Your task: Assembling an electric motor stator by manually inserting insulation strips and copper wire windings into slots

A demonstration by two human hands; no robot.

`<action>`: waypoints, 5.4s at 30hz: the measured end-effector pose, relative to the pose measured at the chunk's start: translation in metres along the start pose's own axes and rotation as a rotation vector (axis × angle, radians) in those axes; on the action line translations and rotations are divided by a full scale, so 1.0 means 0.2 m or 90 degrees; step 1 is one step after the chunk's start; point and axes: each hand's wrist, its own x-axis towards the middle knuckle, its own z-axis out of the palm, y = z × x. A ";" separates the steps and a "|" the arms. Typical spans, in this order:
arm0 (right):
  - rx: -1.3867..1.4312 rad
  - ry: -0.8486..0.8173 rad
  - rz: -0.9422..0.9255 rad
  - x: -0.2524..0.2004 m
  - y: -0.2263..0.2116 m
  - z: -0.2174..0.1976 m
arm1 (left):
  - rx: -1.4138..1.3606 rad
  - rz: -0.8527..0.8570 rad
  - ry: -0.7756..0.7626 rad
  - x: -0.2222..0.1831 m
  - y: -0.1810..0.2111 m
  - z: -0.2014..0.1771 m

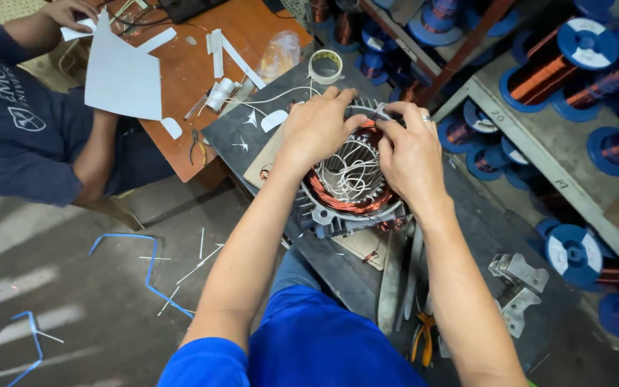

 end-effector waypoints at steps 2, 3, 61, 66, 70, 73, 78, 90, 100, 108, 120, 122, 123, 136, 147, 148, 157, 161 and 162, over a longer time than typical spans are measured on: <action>0.011 0.009 0.002 0.00 0.00 0.00 | 0.001 0.009 0.005 -0.02 0.00 -0.02; 0.021 0.017 0.000 -0.01 0.00 0.01 | 0.001 0.016 0.013 -0.03 0.01 -0.02; 0.040 -0.075 0.080 0.03 -0.06 -0.07 | -0.050 0.057 0.039 -0.10 0.01 -0.10; 0.082 -0.095 0.109 0.02 -0.06 -0.07 | -0.017 0.042 0.022 -0.08 0.00 -0.08; 0.089 -0.074 0.103 0.01 -0.03 -0.04 | 0.010 0.044 0.028 -0.08 0.01 -0.07; 0.081 -0.066 0.094 0.00 -0.01 -0.03 | 0.044 0.045 0.029 -0.07 0.01 -0.05; 0.103 -0.044 0.085 -0.01 0.04 0.01 | -0.020 0.051 0.036 -0.14 0.06 -0.13; 0.115 -0.062 0.118 0.01 0.01 -0.02 | -0.033 0.054 0.082 -0.08 -0.03 -0.01; 0.129 -0.056 0.125 0.00 0.00 -0.03 | -0.027 0.057 0.084 -0.08 -0.01 -0.04; 0.060 -0.137 0.128 0.00 -0.04 -0.06 | 0.036 0.091 0.091 -0.07 -0.03 0.02; 0.063 -0.115 0.124 0.01 -0.03 -0.05 | -0.007 0.085 0.116 -0.07 -0.05 0.00; 0.057 -0.105 0.111 0.01 -0.03 -0.04 | -0.003 0.088 0.121 -0.09 -0.04 -0.01; 0.054 -0.093 0.099 0.01 -0.03 -0.05 | 0.002 0.090 0.126 -0.09 -0.02 -0.02; 0.090 -0.123 0.145 0.00 -0.02 -0.03 | 0.010 0.071 0.089 -0.11 -0.01 -0.05; 0.073 -0.093 0.074 0.02 -0.04 -0.06 | 0.020 0.066 0.122 -0.08 -0.03 0.00; 0.079 -0.094 0.070 0.02 -0.03 -0.06 | 0.025 0.060 0.123 -0.08 -0.02 -0.01; 0.063 -0.102 0.065 0.02 -0.07 -0.07 | -0.174 0.140 0.244 -0.25 -0.15 -0.18; 0.056 -0.112 0.078 0.01 -0.06 -0.07 | -0.237 0.046 0.439 -0.74 -0.46 -0.28; 0.054 -0.099 0.068 0.01 -0.06 -0.06 | -0.285 -0.017 0.481 -0.86 -0.58 -0.23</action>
